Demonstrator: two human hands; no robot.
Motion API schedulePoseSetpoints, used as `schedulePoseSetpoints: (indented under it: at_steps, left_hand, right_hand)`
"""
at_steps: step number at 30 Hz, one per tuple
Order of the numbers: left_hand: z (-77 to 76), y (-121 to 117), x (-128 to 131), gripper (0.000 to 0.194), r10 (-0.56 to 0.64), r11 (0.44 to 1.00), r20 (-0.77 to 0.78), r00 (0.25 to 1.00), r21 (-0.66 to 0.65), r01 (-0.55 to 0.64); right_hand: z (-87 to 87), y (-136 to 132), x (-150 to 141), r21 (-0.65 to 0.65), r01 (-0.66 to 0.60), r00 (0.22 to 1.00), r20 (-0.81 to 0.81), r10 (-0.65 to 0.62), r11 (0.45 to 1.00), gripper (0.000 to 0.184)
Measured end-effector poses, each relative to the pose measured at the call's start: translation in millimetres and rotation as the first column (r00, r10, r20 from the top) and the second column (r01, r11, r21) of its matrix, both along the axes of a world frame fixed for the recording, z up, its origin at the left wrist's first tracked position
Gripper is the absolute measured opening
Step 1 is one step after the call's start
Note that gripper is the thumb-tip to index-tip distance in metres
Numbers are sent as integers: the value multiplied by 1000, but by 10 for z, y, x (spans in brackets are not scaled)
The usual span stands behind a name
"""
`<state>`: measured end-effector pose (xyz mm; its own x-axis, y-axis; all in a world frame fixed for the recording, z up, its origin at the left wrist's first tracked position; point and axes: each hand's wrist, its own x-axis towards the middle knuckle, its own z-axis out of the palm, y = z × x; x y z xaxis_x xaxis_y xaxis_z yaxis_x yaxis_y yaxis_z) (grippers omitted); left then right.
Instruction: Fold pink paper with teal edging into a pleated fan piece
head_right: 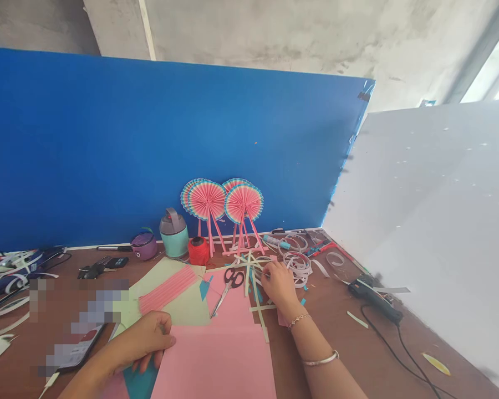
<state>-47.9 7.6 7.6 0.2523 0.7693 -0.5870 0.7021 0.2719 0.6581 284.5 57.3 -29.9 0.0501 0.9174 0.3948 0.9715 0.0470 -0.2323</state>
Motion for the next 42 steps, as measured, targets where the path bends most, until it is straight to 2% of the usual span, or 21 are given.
schedulePoseSetpoints:
  at_steps: [7,11,16,19,29,33,36,42]
  left_hand:
    - [10,0,4,12,-14,1000,-23,1000,-13,14]
    - [-4,6,-1,12,-18,1000,-23,1000,-10,18]
    - [2,-2,6,12,-20,1000,-17,1000,-13,20]
    - [12,-7,9,12,-5,1000,-13,1000,-9,5]
    - [1,5,-3,19,-13,1000,8,1000,-19,14]
    - [10,5,-10,22,-17,1000,28,999,-18,18]
    - [-2,2,-13,23,-6,1000,36,999,-6,6]
    - [-34,28,-16,34,36,999,68,997,28,-38]
  right_hand:
    - [-2,-3,28,-12,-9,1000,-17,9,1000,24]
    - [20,-23,17,-8,-24,1000,-11,24,1000,43]
    - [61,-41,-30,-24,-27,999,45,28,999,26]
    - [62,-34,-34,-22,-14,999,47,15,1000,22]
    - [-23,-12,-26,15,-21,998,66,20,1000,22]
    - [-28,-8,-65,34,-75,995,61,73,997,29]
    - [-26,1,-94,3,-108,993,40,108,994,26]
    - [-48,34,-112,11,-65,997,53,64,998,20]
